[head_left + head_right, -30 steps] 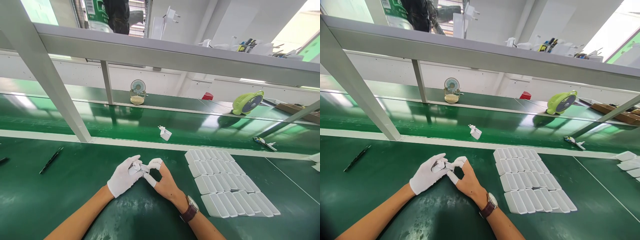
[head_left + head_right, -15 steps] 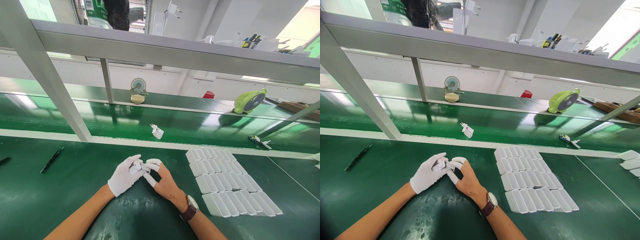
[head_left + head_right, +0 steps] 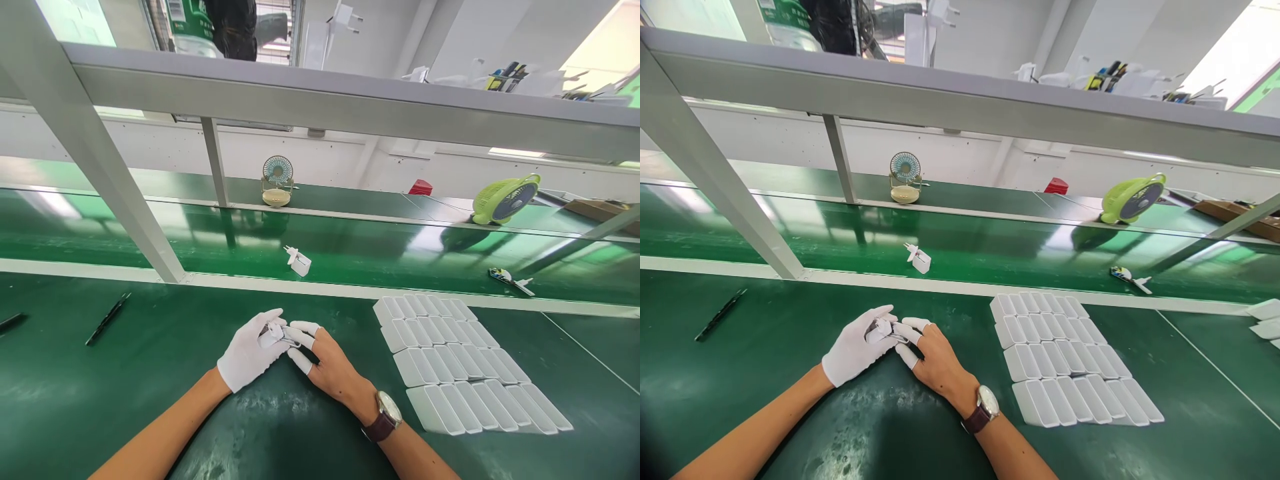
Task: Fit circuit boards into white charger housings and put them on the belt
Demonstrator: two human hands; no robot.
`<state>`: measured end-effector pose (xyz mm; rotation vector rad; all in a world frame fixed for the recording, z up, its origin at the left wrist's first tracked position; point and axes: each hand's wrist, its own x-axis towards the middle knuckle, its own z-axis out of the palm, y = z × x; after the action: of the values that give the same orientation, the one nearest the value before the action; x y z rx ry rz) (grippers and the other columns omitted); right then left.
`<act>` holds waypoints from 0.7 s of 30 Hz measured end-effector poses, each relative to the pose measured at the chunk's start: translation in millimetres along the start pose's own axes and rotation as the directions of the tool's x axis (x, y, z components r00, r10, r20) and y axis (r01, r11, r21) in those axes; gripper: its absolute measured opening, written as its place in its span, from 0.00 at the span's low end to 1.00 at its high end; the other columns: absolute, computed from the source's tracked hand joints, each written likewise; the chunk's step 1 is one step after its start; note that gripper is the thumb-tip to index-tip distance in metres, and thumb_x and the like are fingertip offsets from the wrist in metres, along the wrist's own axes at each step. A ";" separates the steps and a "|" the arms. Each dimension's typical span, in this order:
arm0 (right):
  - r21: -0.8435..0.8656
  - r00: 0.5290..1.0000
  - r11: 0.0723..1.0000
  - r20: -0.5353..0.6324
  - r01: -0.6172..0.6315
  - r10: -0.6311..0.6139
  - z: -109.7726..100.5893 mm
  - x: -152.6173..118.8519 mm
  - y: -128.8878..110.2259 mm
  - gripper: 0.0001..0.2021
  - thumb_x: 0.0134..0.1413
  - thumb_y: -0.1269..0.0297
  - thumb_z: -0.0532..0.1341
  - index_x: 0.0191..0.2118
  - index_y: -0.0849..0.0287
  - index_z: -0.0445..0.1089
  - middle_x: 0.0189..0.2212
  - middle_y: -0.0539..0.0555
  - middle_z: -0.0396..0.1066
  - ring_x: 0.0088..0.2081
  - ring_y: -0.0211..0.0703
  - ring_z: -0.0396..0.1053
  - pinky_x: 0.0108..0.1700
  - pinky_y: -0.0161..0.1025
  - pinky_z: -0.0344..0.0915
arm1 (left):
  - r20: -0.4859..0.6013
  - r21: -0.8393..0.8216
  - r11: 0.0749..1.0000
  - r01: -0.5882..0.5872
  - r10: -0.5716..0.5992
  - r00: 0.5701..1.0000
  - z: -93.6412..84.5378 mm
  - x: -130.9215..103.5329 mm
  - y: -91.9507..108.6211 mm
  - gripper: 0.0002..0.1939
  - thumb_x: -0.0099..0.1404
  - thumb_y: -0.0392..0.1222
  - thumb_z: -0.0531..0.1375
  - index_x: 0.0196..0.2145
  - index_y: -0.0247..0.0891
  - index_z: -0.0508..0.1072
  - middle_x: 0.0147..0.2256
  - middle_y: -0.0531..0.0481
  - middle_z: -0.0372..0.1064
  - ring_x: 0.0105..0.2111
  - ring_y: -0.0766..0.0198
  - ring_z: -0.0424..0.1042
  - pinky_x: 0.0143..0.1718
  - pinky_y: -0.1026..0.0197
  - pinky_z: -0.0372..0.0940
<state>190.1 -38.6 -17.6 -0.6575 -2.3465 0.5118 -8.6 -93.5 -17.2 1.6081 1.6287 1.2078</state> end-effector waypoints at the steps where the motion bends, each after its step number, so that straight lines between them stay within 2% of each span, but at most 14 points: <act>1: 0.018 1.000 1.000 -0.024 -0.008 0.009 -0.4 -1.3 1.2 0.20 0.65 0.65 0.61 0.60 0.48 0.66 0.52 0.57 0.73 0.52 0.48 0.73 0.53 0.49 0.75 | -0.001 0.008 1.000 -0.004 0.004 1.000 0.1 -0.3 0.1 0.24 0.61 0.44 0.64 0.55 0.44 0.69 0.47 0.50 0.77 0.45 0.58 0.78 0.51 0.54 0.73; 4: 0.054 0.994 0.998 -0.110 -0.018 0.024 -1.3 -5.1 4.6 0.20 0.64 0.62 0.62 0.60 0.50 0.66 0.51 0.57 0.74 0.51 0.48 0.74 0.53 0.47 0.75 | -0.008 0.033 0.999 0.012 -0.012 1.000 0.7 -1.1 0.6 0.23 0.61 0.44 0.64 0.54 0.44 0.69 0.46 0.50 0.78 0.44 0.58 0.78 0.50 0.54 0.74; 6: 0.049 0.992 0.999 -0.123 0.001 0.005 -1.9 -6.3 6.0 0.20 0.63 0.62 0.63 0.60 0.50 0.67 0.51 0.57 0.74 0.52 0.48 0.74 0.54 0.47 0.75 | -0.010 0.036 0.999 0.026 -0.025 1.000 0.9 -1.4 0.9 0.23 0.61 0.46 0.64 0.54 0.44 0.70 0.46 0.50 0.78 0.44 0.58 0.78 0.50 0.54 0.74; 10: 0.022 0.998 0.999 -0.051 0.026 -0.024 -4.3 -4.3 5.7 0.18 0.64 0.65 0.62 0.59 0.48 0.68 0.51 0.56 0.74 0.50 0.47 0.75 0.52 0.47 0.76 | 0.006 0.016 0.999 0.033 -0.033 0.999 1.2 -1.3 0.9 0.24 0.61 0.47 0.64 0.54 0.43 0.69 0.46 0.49 0.78 0.43 0.59 0.78 0.50 0.53 0.74; 15: 0.002 0.999 1.000 -0.045 -0.020 0.020 -6.5 -1.8 1.0 0.23 0.63 0.64 0.62 0.62 0.50 0.64 0.55 0.58 0.72 0.54 0.49 0.73 0.55 0.48 0.74 | 0.008 0.015 0.999 0.029 -0.029 1.000 1.8 -1.2 0.6 0.25 0.61 0.47 0.64 0.55 0.44 0.68 0.46 0.49 0.77 0.44 0.58 0.78 0.52 0.52 0.73; 18: -0.062 0.999 0.997 -0.010 0.040 -0.041 -3.6 -3.0 -0.7 0.21 0.63 0.67 0.63 0.60 0.46 0.67 0.57 0.57 0.70 0.52 0.48 0.74 0.53 0.46 0.76 | 0.025 0.016 1.000 0.016 -0.017 1.000 0.0 -1.6 1.5 0.25 0.61 0.45 0.63 0.56 0.44 0.68 0.46 0.49 0.77 0.44 0.59 0.77 0.52 0.52 0.72; 21: -0.064 0.996 0.994 0.003 0.087 -0.087 1.6 -4.9 0.0 0.20 0.64 0.69 0.61 0.59 0.45 0.69 0.58 0.57 0.68 0.51 0.47 0.75 0.52 0.44 0.76 | 0.063 0.004 1.000 -0.017 0.017 0.998 -4.0 -3.2 3.8 0.30 0.59 0.40 0.63 0.59 0.43 0.65 0.49 0.47 0.75 0.46 0.58 0.76 0.54 0.51 0.71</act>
<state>192.3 -41.7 -21.1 -0.5813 -2.3886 0.3992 -9.8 -97.9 -12.8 1.6495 1.5825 1.1509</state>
